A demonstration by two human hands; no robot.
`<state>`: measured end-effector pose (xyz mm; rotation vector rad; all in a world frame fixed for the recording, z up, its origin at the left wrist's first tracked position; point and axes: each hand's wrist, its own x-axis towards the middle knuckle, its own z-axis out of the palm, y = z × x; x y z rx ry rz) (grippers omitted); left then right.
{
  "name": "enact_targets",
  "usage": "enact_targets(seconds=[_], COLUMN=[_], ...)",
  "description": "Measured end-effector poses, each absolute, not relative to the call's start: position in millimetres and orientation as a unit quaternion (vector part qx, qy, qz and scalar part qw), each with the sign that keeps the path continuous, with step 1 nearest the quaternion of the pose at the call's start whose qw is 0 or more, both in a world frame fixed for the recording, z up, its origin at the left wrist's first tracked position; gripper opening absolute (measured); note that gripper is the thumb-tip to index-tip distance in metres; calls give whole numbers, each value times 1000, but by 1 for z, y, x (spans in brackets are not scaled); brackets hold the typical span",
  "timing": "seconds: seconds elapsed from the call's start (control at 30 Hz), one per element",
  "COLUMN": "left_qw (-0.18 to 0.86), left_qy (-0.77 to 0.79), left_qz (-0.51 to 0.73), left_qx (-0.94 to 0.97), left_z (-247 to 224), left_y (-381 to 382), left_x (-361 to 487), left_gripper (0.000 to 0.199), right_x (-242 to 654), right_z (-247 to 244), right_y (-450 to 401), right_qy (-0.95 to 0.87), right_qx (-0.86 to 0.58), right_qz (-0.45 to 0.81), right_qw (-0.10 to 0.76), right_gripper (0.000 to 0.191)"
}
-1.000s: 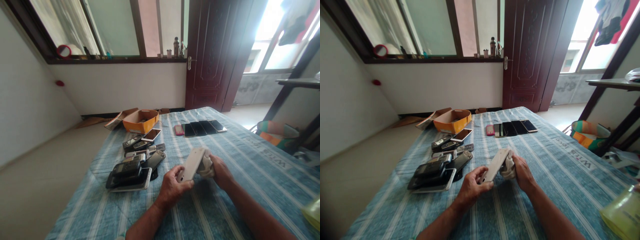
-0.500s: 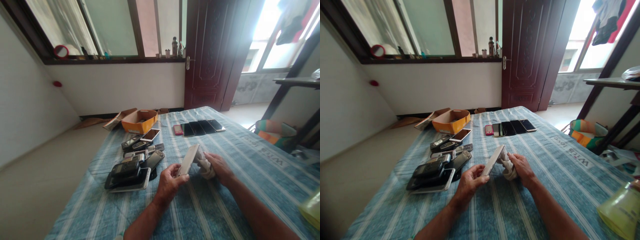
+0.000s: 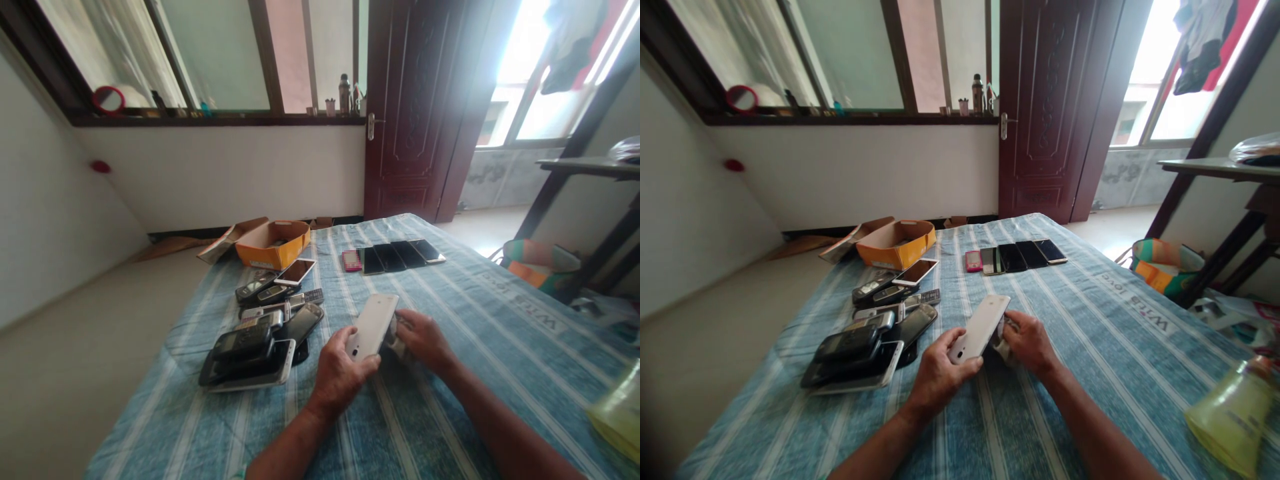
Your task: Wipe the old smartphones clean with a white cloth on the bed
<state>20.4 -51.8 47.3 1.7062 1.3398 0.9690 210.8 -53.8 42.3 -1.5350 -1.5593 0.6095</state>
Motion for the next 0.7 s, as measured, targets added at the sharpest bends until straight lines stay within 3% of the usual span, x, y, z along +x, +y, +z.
enact_targets(seconds=[0.13,0.23,0.33,0.43,0.57,0.7], left_qw=[278,252,236,143,18,-30], left_qy=[541,549,544,511,449,405], left_qz=[361,341,318,296,273,248], left_qx=[707,721,740,794,851,880], left_z=[52,54,53,48,40,37], left_y=[-47,-42,-40,-42,-44,-43], left_x=[26,31,37,41,40,35], left_gripper=[52,52,49,46,55,63], right_x=[208,209,213,217,217,221], right_z=[50,52,47,39,36,40], right_y=[-60,-61,-58,-54,-54,-56], right_qy=[-681,-675,-691,-721,-723,-704], right_qx=[-685,-715,-695,-661,-661,-680], right_qz=[66,-2,-48,-42,5,40], right_qw=[249,183,190,203,202,203], right_gripper=[23,36,55,64,64,60])
